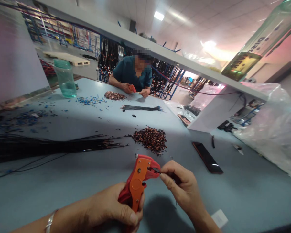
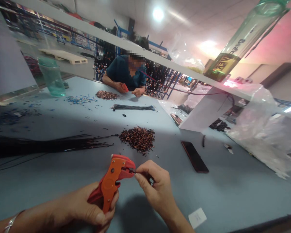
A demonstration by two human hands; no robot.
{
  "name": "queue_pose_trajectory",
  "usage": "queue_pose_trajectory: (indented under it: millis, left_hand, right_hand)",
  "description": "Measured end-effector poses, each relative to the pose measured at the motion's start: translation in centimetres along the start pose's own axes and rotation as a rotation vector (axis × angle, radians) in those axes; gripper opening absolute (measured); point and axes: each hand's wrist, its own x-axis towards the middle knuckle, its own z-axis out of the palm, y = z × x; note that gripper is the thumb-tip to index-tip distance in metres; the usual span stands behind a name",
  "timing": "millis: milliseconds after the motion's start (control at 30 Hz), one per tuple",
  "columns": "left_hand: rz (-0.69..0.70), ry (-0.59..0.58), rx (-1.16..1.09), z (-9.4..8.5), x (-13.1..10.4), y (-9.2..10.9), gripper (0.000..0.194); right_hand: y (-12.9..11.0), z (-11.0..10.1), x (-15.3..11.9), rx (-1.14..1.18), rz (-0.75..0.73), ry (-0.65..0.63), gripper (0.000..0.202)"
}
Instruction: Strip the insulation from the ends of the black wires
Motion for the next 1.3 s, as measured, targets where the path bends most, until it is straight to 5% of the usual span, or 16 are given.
queue_pose_trajectory:
  millis: [1300]
  left_hand:
    - [-0.002, 0.049, 0.089, 0.11, -0.16, -0.33, 0.026]
  right_hand:
    - [-0.33, 0.33, -0.31, -0.067, -0.128, 0.044, 0.013]
